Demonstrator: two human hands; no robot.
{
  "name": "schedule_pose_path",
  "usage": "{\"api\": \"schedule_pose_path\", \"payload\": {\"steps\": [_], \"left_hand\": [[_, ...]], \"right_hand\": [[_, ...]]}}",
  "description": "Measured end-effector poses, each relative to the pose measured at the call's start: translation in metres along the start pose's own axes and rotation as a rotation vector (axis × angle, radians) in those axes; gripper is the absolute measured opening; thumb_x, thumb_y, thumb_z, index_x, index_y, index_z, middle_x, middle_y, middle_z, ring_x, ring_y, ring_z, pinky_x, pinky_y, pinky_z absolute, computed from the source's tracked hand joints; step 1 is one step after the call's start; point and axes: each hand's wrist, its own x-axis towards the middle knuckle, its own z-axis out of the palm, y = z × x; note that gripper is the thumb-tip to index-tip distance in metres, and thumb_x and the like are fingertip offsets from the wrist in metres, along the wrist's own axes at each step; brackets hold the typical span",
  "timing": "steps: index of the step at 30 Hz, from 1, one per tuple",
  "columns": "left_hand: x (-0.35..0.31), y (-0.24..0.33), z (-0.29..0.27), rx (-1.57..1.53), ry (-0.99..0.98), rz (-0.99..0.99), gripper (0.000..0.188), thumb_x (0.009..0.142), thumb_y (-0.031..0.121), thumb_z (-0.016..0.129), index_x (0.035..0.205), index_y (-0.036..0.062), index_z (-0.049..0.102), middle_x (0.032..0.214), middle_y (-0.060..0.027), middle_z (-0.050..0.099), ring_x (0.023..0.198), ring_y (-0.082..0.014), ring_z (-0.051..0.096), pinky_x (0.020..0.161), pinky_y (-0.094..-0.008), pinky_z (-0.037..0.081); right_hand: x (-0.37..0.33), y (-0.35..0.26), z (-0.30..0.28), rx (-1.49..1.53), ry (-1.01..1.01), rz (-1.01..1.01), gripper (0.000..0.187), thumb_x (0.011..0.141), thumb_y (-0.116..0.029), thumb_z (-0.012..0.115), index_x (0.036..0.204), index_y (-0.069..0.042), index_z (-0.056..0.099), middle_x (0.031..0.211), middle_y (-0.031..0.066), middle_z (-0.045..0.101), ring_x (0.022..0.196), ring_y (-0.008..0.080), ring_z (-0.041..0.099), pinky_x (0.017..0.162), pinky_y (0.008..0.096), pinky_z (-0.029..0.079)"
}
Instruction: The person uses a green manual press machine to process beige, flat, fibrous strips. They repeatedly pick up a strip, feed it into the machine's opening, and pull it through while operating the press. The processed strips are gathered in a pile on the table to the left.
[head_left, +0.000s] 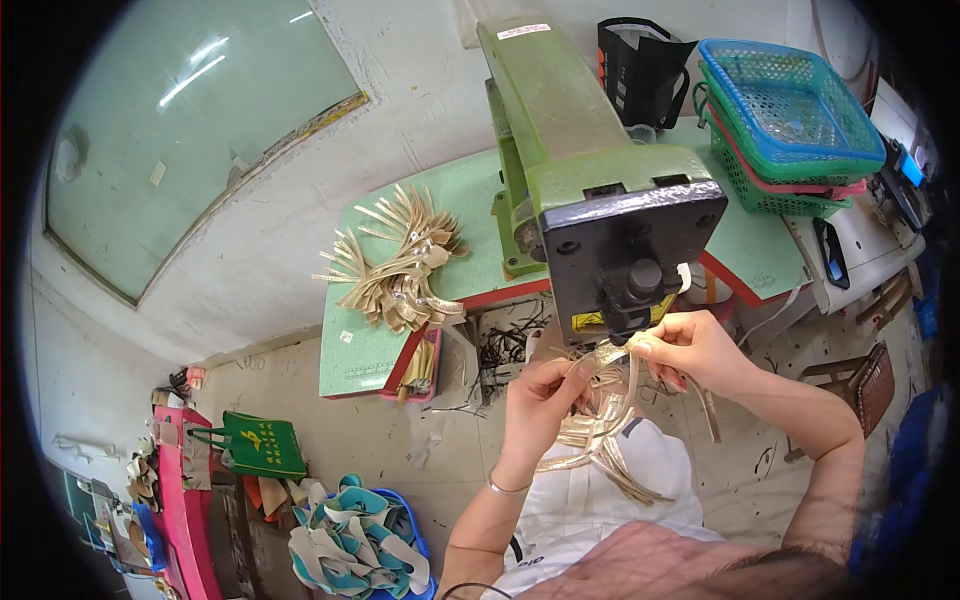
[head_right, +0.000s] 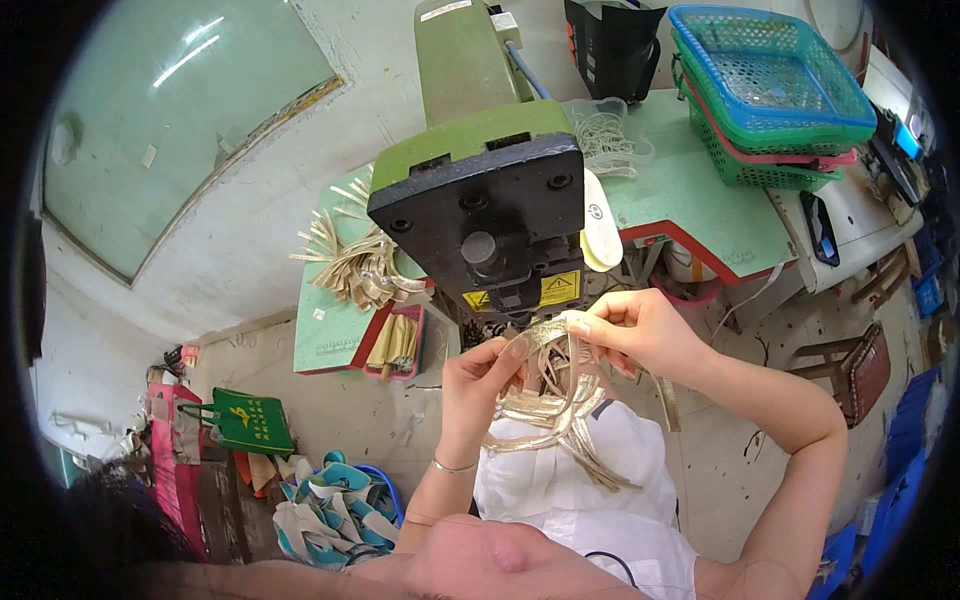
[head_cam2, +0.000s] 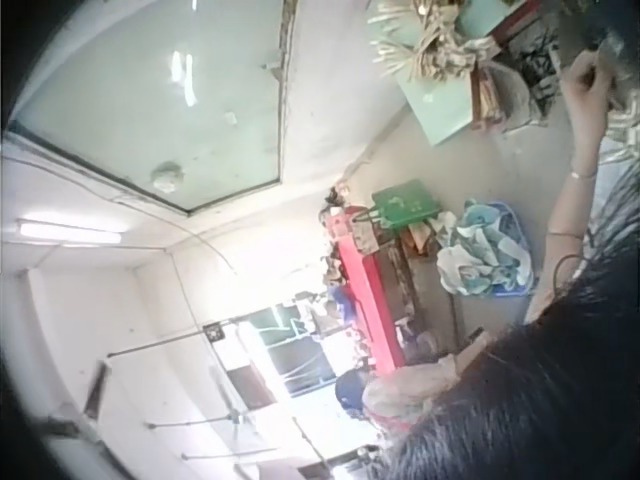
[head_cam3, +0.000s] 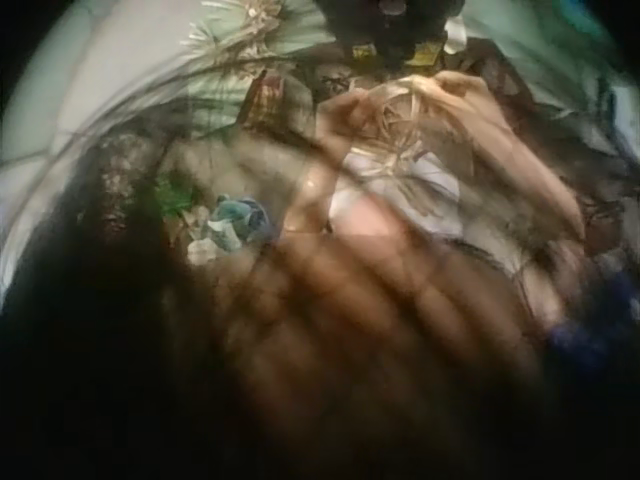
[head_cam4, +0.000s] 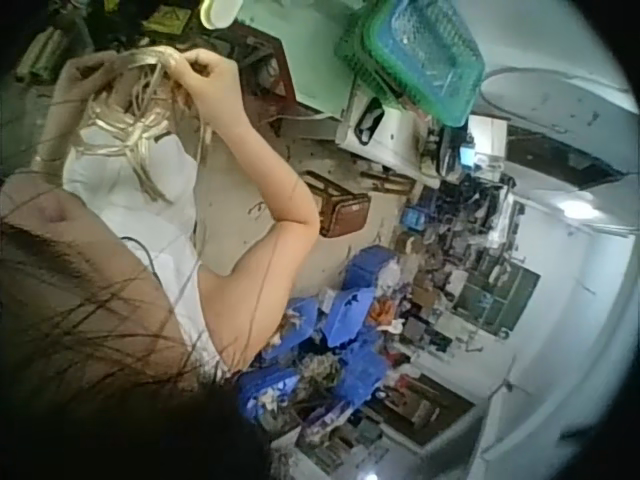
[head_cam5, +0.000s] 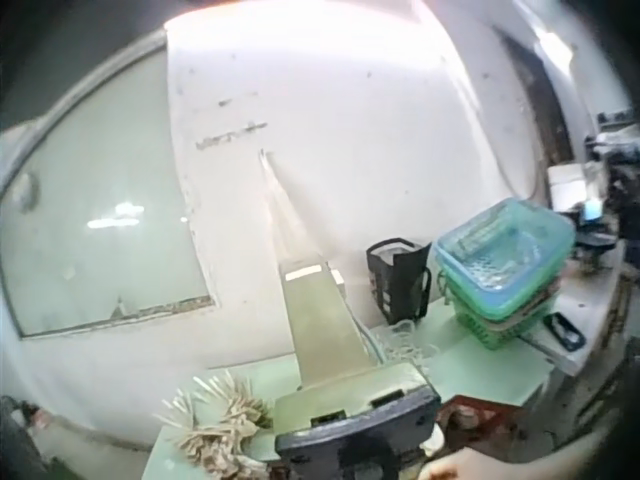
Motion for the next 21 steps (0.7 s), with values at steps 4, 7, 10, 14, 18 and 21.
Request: {"api": "schedule_pose_path", "payload": {"steps": [4, 7, 10, 14, 18, 21], "left_hand": [[-0.003, -0.006, 0.000, -0.031, 0.063, -0.005, 0.020, 0.088, 0.013, 0.062, 0.074, -0.0013, 0.065, 0.066, 0.0000, 0.056, 0.060, -0.0037, 0.051, 0.051, -0.0183, 0.037], [-0.011, -0.008, -0.009, -0.063, 0.090, -0.040, 0.021, 0.090, 0.015, 0.059, 0.075, 0.0012, 0.065, 0.065, 0.0001, 0.058, 0.059, -0.0048, 0.050, 0.053, -0.0178, 0.035], [-0.014, -0.009, -0.015, -0.017, 0.107, -0.030, 0.018, 0.089, 0.014, 0.060, 0.080, -0.0012, 0.065, 0.069, 0.0001, 0.060, 0.064, -0.0072, 0.053, 0.059, -0.0204, 0.039], [0.001, -0.007, -0.007, 0.363, 0.170, 0.320, 0.019, 0.083, 0.018, 0.067, 0.088, -0.0002, 0.066, 0.073, -0.0001, 0.062, 0.069, -0.0105, 0.056, 0.065, -0.0238, 0.044], [0.011, 0.017, -0.008, 0.524, -0.095, 0.142, 0.014, 0.085, 0.010, 0.064, 0.084, -0.0039, 0.066, 0.073, -0.0011, 0.063, 0.071, -0.0080, 0.056, 0.066, -0.0215, 0.045], [0.019, 0.015, -0.007, 0.290, -0.182, 0.008, 0.017, 0.086, 0.011, 0.064, 0.079, -0.0047, 0.066, 0.067, -0.0026, 0.062, 0.061, -0.0072, 0.055, 0.058, -0.0204, 0.044]], "right_hand": [[0.002, -0.001, 0.002, -0.020, -0.014, -0.004, 0.023, 0.088, -0.022, 0.062, 0.081, 0.000, 0.063, 0.062, -0.0007, 0.057, 0.046, 0.0022, 0.047, 0.041, 0.0192, 0.036], [0.007, -0.002, 0.008, -0.093, -0.048, -0.069, 0.022, 0.087, -0.020, 0.063, 0.086, 0.002, 0.065, 0.066, 0.0010, 0.060, 0.053, 0.0017, 0.050, 0.047, 0.0190, 0.040], [0.008, -0.015, 0.015, -0.324, -0.005, -0.142, 0.021, 0.083, -0.014, 0.065, 0.094, 0.004, 0.066, 0.074, 0.0023, 0.065, 0.065, 0.0028, 0.054, 0.059, 0.0214, 0.047], [0.016, -0.020, 0.011, -0.427, -0.028, -0.375, 0.021, 0.080, -0.009, 0.065, 0.097, 0.002, 0.065, 0.077, 0.0063, 0.067, 0.066, 0.0063, 0.057, 0.062, 0.0253, 0.049], [0.026, -0.018, 0.012, -0.593, 0.038, -0.561, 0.024, 0.081, -0.020, 0.065, 0.095, -0.001, 0.065, 0.077, 0.0078, 0.067, 0.065, 0.0103, 0.060, 0.064, 0.0276, 0.049], [0.033, -0.033, -0.006, -0.881, -0.083, -0.414, 0.029, 0.081, -0.031, 0.065, 0.087, -0.003, 0.068, 0.071, 0.0050, 0.067, 0.064, 0.0101, 0.060, 0.062, 0.0273, 0.048]]}}
